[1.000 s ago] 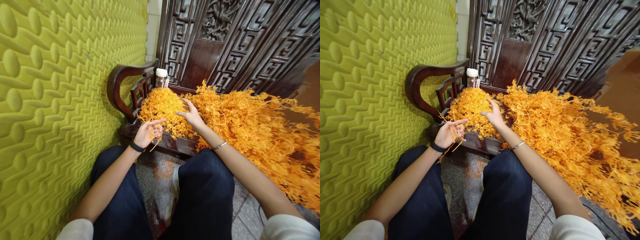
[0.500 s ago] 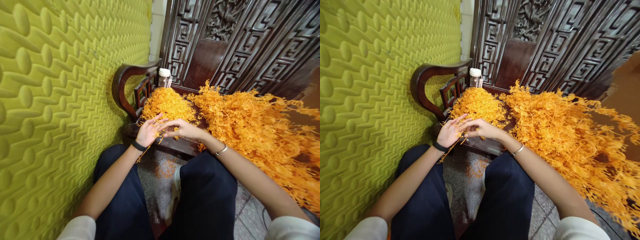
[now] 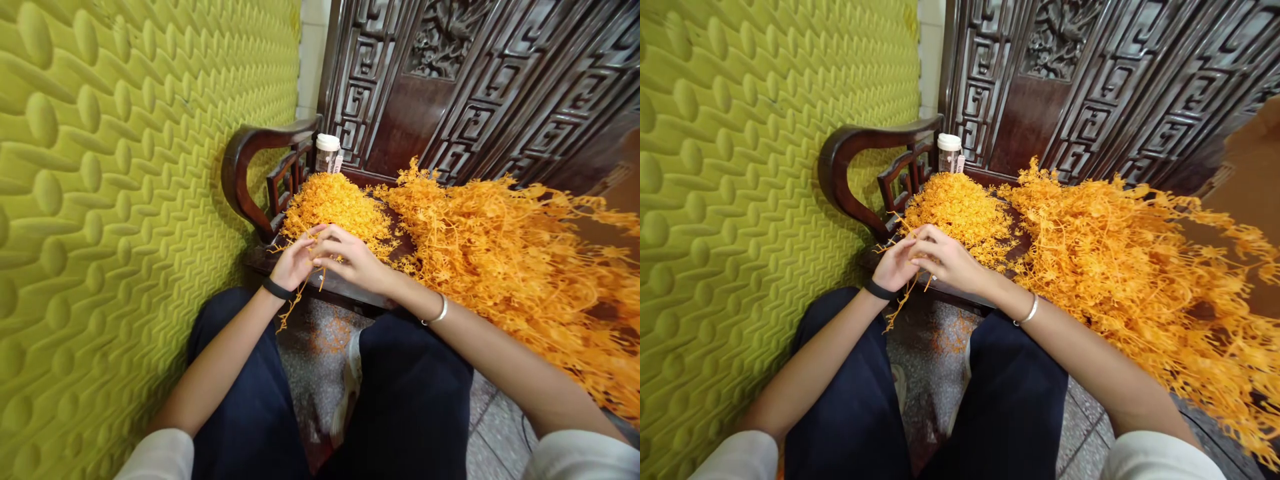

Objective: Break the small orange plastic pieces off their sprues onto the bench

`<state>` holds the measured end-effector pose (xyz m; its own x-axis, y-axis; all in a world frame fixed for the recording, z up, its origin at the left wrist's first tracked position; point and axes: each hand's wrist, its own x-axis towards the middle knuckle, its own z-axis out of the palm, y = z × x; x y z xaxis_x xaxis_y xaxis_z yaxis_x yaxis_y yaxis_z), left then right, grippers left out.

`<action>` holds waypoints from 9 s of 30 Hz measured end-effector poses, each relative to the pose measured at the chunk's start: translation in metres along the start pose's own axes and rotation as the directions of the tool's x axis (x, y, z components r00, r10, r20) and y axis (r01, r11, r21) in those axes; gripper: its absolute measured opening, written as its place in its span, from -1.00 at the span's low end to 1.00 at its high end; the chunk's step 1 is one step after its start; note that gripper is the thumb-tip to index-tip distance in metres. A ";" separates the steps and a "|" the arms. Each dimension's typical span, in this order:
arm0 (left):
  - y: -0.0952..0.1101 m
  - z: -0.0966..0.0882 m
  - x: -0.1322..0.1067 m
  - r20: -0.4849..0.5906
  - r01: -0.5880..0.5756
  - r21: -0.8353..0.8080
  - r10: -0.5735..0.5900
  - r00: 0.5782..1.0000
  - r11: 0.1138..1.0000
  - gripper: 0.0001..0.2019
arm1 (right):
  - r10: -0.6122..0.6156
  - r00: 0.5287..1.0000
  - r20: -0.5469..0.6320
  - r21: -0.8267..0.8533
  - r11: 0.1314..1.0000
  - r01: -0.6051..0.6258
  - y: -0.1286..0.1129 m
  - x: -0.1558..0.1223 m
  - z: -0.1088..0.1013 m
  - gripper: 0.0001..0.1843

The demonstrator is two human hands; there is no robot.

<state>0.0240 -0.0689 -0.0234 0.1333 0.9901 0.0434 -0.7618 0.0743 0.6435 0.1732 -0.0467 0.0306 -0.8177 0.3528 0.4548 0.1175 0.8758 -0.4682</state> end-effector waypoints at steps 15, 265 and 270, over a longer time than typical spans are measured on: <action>-0.003 -0.005 0.002 0.030 -0.021 0.204 0.015 0.999 0.979 -0.77 | 0.565 0.813 -0.138 0.630 0.684 -0.368 0.003 0.009 -0.003 -0.81; 0.015 -0.005 -0.002 -0.258 -0.001 0.026 0.007 0.966 1.000 -0.64 | -0.010 0.839 0.544 0.618 0.681 -0.392 0.025 -0.004 -0.030 -0.81; 0.014 -0.007 -0.001 -0.244 -0.009 0.019 0.013 0.970 1.000 -0.63 | -0.027 0.828 0.560 0.606 0.694 -0.388 0.025 -0.004 -0.030 -0.80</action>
<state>0.0086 -0.0680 -0.0192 -0.0358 0.9901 -0.1360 -0.7511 0.0632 0.6572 0.1964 -0.0164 0.0397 -0.9958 0.0839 -0.0354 0.0570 0.2712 -0.9608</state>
